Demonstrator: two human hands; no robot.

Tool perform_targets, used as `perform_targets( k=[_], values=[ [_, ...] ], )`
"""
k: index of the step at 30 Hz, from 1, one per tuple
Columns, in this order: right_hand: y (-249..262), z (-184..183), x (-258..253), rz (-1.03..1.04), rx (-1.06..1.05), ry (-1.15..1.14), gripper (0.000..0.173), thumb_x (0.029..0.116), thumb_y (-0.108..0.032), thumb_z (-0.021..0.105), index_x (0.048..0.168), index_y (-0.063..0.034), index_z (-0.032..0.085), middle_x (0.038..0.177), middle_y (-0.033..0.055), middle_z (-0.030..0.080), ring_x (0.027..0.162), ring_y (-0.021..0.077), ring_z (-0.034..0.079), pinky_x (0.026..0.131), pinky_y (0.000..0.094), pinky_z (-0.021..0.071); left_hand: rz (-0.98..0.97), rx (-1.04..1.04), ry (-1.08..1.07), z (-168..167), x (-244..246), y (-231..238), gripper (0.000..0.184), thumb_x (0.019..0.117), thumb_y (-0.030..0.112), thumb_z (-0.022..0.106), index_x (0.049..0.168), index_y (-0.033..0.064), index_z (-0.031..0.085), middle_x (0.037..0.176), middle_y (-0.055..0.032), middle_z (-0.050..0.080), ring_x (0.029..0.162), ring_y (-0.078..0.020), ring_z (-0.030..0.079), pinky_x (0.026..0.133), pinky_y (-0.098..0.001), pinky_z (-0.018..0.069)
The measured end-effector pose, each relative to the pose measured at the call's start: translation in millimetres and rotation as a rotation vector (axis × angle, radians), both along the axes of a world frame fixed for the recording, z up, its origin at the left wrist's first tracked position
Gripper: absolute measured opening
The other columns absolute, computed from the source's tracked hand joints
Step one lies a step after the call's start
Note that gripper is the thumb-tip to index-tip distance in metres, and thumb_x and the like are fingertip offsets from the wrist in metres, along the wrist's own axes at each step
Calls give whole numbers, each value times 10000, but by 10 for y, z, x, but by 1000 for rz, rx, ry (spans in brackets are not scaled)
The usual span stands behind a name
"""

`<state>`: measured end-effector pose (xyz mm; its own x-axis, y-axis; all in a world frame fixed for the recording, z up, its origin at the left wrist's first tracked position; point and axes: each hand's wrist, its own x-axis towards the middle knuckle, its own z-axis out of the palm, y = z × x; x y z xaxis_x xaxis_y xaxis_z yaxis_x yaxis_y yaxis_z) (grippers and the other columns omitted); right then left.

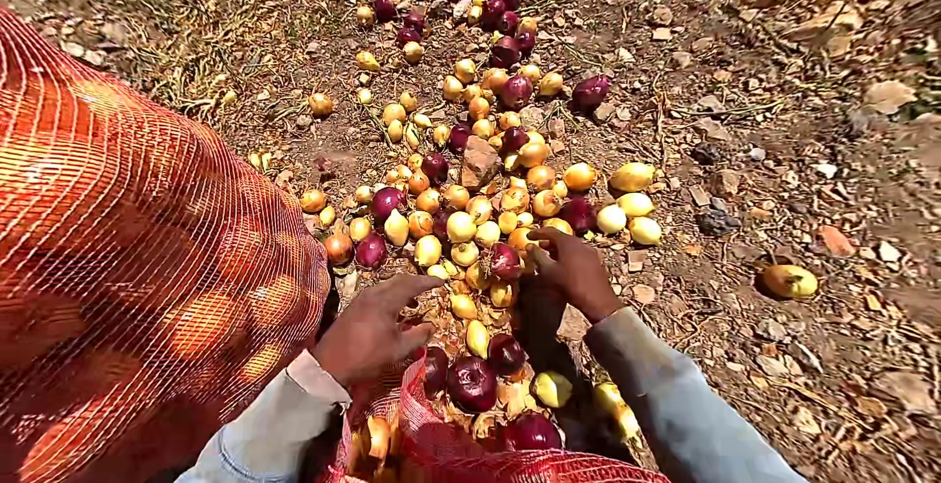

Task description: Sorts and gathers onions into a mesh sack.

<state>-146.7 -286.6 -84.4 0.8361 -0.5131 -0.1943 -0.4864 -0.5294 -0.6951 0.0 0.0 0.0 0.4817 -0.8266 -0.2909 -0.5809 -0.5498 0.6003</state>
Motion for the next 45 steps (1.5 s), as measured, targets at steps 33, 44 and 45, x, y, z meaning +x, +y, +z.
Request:
perform_targets(
  k=[33, 44, 45],
  values=[
    [713, 648, -349, 1042, 735, -257, 435, 926, -387, 728, 1316, -200, 686, 1226, 42, 718, 1025, 160, 714, 823, 400, 619, -620, 169, 718, -60, -50, 928, 450, 960, 466, 658, 1300, 173, 676, 1073, -46, 742, 928, -158, 706, 814, -425, 580],
    [701, -48, 784, 473, -164, 569, 416, 869, -377, 775, 1195, -126, 715, 1333, 262, 587, 1153, 493, 606, 873, 720, 502, 332, 155, -265, -745, 458, -523, 804, 823, 412, 816, 1532, 258, 471, 1656, -115, 299, 1401, -402, 451, 1041, -631, 477],
    [810, -68, 799, 497, -147, 615, 434, 885, -341, 756, 1241, -99, 692, 1370, 301, 549, 1177, 517, 585, 895, 725, 487, 341, 250, -345, -876, 549, -640, 948, 754, 514, 841, 1567, 281, 414, 1705, -139, 153, 1474, -463, 313, 1046, -692, 424]
  ],
)
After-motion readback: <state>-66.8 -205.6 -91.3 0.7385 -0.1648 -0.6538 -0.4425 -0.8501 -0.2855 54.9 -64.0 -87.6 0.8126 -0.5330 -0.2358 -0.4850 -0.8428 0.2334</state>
